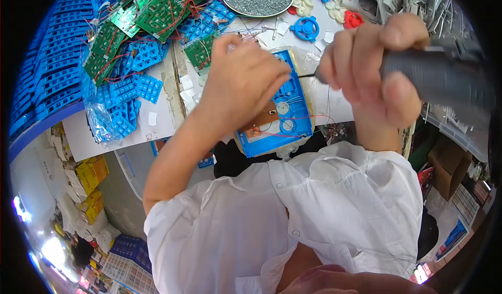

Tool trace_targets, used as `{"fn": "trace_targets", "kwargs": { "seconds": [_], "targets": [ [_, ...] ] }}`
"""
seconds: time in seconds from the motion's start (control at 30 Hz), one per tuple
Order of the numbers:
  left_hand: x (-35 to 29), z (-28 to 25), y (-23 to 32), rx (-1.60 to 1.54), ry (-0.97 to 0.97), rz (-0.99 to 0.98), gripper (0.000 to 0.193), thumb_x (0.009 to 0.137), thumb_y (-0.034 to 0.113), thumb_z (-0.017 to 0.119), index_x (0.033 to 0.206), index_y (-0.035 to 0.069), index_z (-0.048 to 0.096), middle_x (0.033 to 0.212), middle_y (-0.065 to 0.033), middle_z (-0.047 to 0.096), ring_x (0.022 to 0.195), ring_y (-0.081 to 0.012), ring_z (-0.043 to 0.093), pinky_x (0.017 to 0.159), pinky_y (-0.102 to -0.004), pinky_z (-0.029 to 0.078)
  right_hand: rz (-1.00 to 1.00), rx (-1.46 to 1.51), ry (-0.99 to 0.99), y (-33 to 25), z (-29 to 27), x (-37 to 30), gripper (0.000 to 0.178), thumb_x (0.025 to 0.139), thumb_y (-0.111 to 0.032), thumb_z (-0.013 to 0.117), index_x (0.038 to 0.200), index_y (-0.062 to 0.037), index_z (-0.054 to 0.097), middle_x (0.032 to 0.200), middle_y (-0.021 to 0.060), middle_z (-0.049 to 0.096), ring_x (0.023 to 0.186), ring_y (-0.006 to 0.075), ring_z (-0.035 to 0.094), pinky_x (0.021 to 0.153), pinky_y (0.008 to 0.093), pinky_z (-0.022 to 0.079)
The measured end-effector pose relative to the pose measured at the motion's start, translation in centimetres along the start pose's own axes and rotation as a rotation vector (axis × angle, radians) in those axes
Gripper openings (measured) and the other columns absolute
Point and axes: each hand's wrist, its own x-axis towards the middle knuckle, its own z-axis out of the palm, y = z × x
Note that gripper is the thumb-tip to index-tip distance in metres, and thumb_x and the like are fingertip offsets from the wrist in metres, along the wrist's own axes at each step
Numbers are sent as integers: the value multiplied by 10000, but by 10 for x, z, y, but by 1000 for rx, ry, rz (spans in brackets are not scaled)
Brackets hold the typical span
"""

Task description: Assembling electronic toy components by applying hot glue to circuit boards and mounting them into plastic casings.

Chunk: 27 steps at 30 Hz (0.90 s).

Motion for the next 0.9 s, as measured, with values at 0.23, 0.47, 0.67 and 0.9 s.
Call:
{"fn": "trace_targets", "kwargs": {
  "seconds": [0.23, 0.47, 0.67, 0.9],
  "targets": [
    [-29, -4, 20, -111, 21, -155, 142, 806, 111, 791, 923, 115, 712, 824, 11, 657, 789, -196, 613, 873, -428, 368, 98, -4, -4, 4, 25, 0, 376, 976, -281, 700, 1264, -145, 500, 683, -25, 524, 609, 109, 499, 581, 289, 462],
    [-28, 0, 15, -93, 51, -116, 172, 786, 143, 807, 929, 127, 712, 827, 17, 655, 803, -192, 606, 886, -435, 352, 73, -27, 50, 9, 28, -2, 356, 978, -273, 690, 1242, -135, 495, 670, -24, 509, 596, 110, 490, 574, 292, 459],
    [-19, -1, 18, 151, 50, -242, 229, 760, 204, 824, 956, 141, 724, 957, 52, 667, 961, -174, 588, 955, -488, 318, 2, -83, 208, 34, 15, 1, 312, 978, -202, 647, 1220, -94, 482, 643, -3, 485, 582, 119, 489, 567, 306, 459],
    [-31, 12, 9, 192, 6, -255, 238, 770, 213, 816, 990, 156, 743, 995, 68, 662, 998, -180, 580, 998, -520, 307, -14, -150, 292, 80, -3, -7, 274, 915, -41, 627, 1149, -18, 486, 680, 54, 534, 576, 134, 533, 556, 308, 478]
  ]
}}
